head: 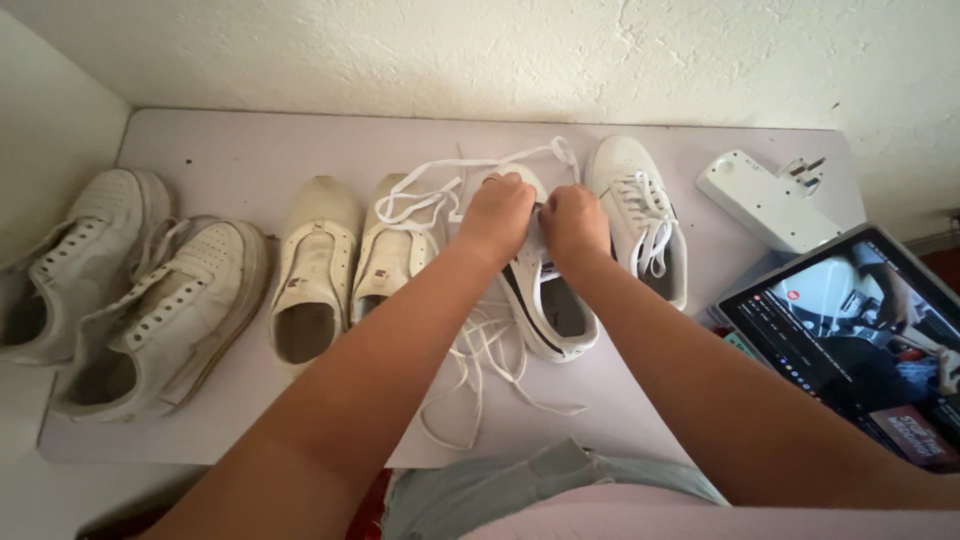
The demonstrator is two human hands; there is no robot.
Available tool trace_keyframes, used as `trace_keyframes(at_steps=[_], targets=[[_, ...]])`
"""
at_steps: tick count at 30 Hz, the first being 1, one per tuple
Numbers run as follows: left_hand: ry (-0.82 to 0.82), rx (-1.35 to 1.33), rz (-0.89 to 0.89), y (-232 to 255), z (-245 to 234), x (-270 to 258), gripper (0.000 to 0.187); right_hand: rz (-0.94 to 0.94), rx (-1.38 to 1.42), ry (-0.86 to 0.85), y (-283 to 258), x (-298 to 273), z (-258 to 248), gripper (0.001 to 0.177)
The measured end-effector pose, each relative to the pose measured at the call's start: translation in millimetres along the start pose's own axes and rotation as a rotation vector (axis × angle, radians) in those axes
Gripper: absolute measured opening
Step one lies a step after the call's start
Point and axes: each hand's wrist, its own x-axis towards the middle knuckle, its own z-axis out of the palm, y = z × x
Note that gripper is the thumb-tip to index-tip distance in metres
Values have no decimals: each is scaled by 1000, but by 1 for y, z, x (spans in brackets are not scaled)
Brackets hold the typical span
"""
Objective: The person unlaces a white sneaker by pulling the laces through the eyelets, then re-laces the same shoe by threading the laces back through the eyelets and tying a knot. The task is performed on a white table with other shoes nearby.
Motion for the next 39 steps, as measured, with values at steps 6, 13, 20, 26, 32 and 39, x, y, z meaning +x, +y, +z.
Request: trace_keyframes(at_steps=[6,13,20,26,32,39], targets=[[-267,13,-380,-24,-14,18,15,101,23,-58,22,9,12,17],[130,31,-392,-88,-60,16,8,6,-5,-68,36,11,-12,19],[-264,80,-473,-97,-12,55,12,-29,-35,-101,22,10,6,12],[-374,194,-483,-102,8,62,18,49,-6,-332,16,27,-14,28],[-196,121,-344,-68,-69,109,10,-280,-76,-176,-23,79,-56,97],[74,-814,-110,-15,-136,167,36,-144,388,-473,-57,110,-71,71]])
